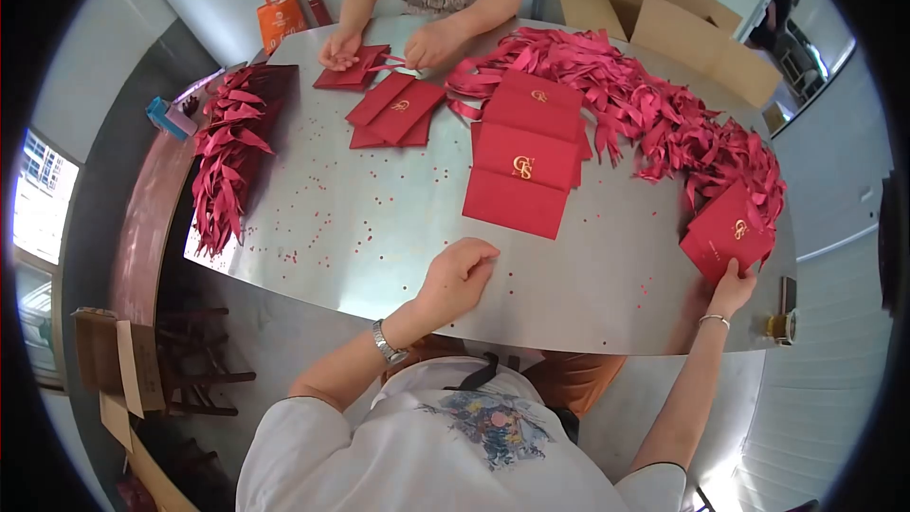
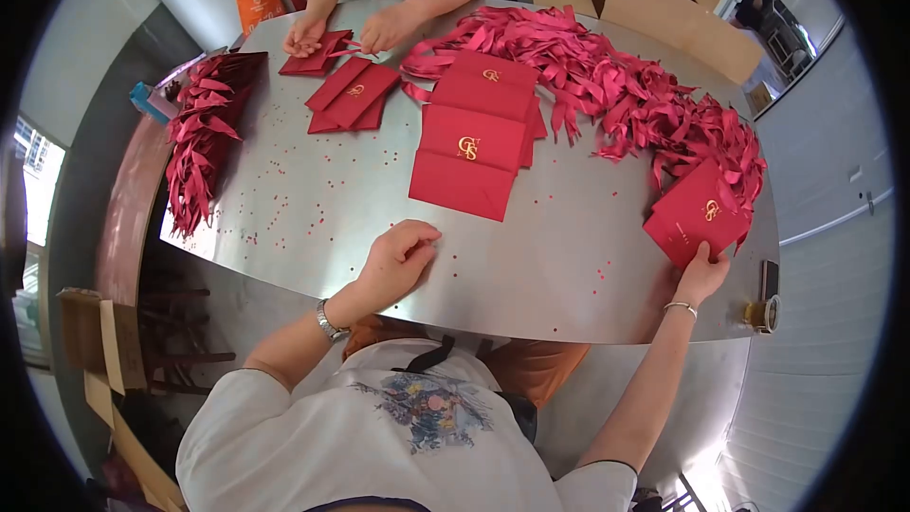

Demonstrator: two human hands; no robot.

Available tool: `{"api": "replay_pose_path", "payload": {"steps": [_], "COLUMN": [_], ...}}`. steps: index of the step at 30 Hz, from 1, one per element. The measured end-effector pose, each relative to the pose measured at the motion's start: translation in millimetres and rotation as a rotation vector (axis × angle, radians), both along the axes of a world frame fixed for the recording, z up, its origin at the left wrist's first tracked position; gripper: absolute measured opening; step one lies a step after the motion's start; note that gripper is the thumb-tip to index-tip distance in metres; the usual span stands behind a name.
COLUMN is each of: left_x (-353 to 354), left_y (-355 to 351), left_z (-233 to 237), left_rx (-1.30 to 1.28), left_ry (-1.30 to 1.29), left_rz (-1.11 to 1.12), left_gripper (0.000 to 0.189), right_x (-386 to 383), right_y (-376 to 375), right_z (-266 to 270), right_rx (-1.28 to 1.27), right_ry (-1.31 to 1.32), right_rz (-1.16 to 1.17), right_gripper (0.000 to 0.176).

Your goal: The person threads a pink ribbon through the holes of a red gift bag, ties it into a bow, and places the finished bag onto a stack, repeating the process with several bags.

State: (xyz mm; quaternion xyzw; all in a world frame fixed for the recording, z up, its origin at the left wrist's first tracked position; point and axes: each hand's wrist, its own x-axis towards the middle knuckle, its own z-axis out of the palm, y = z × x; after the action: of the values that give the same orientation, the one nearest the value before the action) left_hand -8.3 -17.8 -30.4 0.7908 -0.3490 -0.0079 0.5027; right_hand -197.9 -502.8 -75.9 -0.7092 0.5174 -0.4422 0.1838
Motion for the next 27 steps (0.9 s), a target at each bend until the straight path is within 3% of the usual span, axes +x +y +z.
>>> {"api": "replay_pose_path", "payload": {"steps": [1,3,8,12,16,19,21,23,25,27], "left_x": [-0.2,3.2,37.1,83.5,101.4,98.5,84.1,72.6,49.8,33.8], "left_y": [1.5,2.7,2.2,-24.9,-44.6,-43.1,-32.2,-14.9,-3.5,7.2], "left_z": [7.7,9.3,9.6,4.9,6.0,10.0,14.4,5.9,17.9,9.4], "left_rx": [-0.008,-0.022,-0.117,-0.001,0.169,0.231,0.059,-0.009,0.002,-0.014], "left_ry": [0.078,0.172,-0.008,-0.077,0.158,0.199,0.319,0.375,0.427,0.431], "left_rz": [-0.023,-0.051,0.158,0.249,0.223,0.221,0.212,0.156,0.119,0.164], "left_gripper": [0.016,0.016,0.023,0.036,0.046,0.050,0.049,0.050,0.051,0.054], "right_x": [0.4,-2.6,-24.8,-30.6,-32.6,-33.4,-34.0,-8.3,24.7,63.5], "right_y": [0.0,1.2,25.2,27.6,33.9,55.0,58.6,93.7,123.5,142.7], "right_z": [-3.5,-6.2,-1.0,0.6,6.5,24.9,29.7,58.0,73.0,81.9], "right_rx": [0.002,0.079,0.157,0.237,0.309,0.113,-0.130,-0.189,-0.200,-0.187], "right_ry": [0.002,-0.351,-0.463,-0.621,-0.759,-0.631,-0.463,-0.473,-0.380,-0.059], "right_rz": [-0.002,0.163,0.236,0.250,0.198,0.080,0.032,0.126,0.401,0.675], "right_gripper": [0.042,0.045,0.043,0.043,0.043,0.043,0.040,0.036,0.028,0.023]}}
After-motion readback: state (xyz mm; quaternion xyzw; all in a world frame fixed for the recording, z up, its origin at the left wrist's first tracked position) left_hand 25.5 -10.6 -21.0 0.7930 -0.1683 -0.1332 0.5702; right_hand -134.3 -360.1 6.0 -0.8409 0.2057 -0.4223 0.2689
